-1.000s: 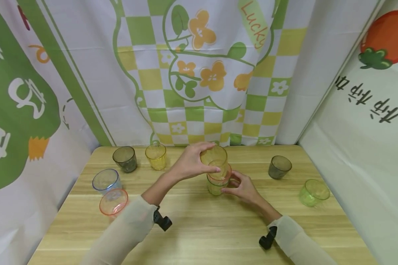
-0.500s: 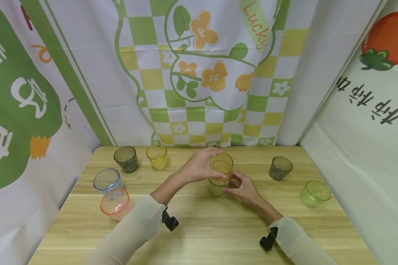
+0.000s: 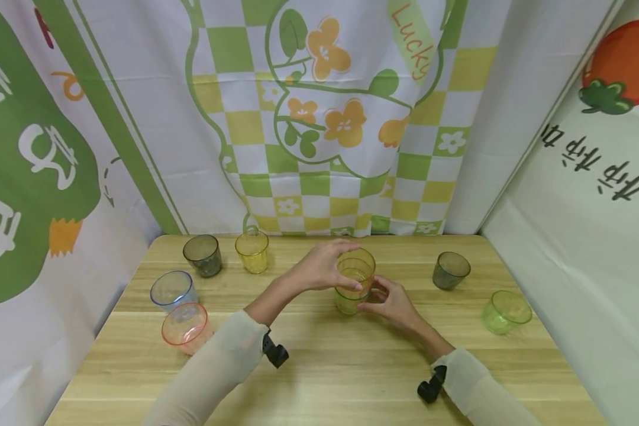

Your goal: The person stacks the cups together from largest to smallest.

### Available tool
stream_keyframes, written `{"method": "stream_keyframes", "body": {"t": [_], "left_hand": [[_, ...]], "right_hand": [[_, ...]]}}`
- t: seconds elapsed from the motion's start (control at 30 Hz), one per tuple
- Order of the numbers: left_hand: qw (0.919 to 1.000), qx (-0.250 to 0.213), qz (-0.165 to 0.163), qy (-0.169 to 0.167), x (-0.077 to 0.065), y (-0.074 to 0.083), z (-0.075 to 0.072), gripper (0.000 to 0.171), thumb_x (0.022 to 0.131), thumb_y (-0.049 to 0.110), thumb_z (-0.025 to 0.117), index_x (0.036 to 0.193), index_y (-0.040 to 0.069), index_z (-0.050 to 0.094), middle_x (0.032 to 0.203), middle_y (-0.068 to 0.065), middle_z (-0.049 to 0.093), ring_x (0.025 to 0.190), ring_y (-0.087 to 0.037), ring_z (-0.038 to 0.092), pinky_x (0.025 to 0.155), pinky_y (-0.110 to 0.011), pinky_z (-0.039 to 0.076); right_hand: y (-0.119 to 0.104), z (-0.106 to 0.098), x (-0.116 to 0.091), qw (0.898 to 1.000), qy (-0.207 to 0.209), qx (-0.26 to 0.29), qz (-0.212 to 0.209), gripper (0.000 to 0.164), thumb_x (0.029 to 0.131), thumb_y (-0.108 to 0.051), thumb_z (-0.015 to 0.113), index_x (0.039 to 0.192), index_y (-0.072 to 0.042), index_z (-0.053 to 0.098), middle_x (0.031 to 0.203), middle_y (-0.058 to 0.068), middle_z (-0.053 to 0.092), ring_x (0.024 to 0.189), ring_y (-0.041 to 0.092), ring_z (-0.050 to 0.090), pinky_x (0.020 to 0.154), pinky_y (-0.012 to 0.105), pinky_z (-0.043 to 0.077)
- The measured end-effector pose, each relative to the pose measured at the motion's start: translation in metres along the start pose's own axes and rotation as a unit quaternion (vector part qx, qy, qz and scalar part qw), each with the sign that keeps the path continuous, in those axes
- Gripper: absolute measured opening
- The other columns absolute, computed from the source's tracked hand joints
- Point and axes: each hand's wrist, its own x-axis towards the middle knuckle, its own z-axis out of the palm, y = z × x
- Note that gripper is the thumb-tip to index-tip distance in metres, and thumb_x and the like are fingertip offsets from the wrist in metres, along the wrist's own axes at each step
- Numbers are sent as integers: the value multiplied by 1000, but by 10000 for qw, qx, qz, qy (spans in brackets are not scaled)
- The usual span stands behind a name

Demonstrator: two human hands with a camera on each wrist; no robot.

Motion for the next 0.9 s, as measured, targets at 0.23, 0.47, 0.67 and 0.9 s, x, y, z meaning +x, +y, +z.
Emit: {"method": "stream_keyframes", "body": {"t": [0.23,0.47,0.67,0.9], "left_hand": [[9991,-299,204,-236,1,-9,-5,90,82,35,94,156,5,52,159,-19,51,151,-35,44,125,-50,38],[9984,-439,127,-345,3,-13,-6,90,82,32,94,157,7,50,160,-14,51,151,-32,43,125,-47,38],[9985,-423,27,-357,3,-13,-6,91,82,34,95,158,9,50,161,-11,51,151,-30,44,125,-45,39],[9984,-472,150,-268,2,-16,-4,91,81,32,95,157,7,50,159,-13,52,149,-31,47,123,-46,42]], "right_hand": [[1,1,0,9999,85,-80,-31,67,81,3,89,141,6,60,135,27,66,116,6,69,101,28,59],[2,1,0,9997,119,-167,-124,68,81,3,90,142,7,59,134,27,66,119,16,70,100,30,60],[3,0,-1,9994,163,-273,-144,68,82,1,90,142,6,59,134,25,67,121,23,69,99,28,60],[4,0,0,9993,135,-267,-234,68,81,1,90,142,6,60,134,25,67,123,25,68,100,28,59]]}}
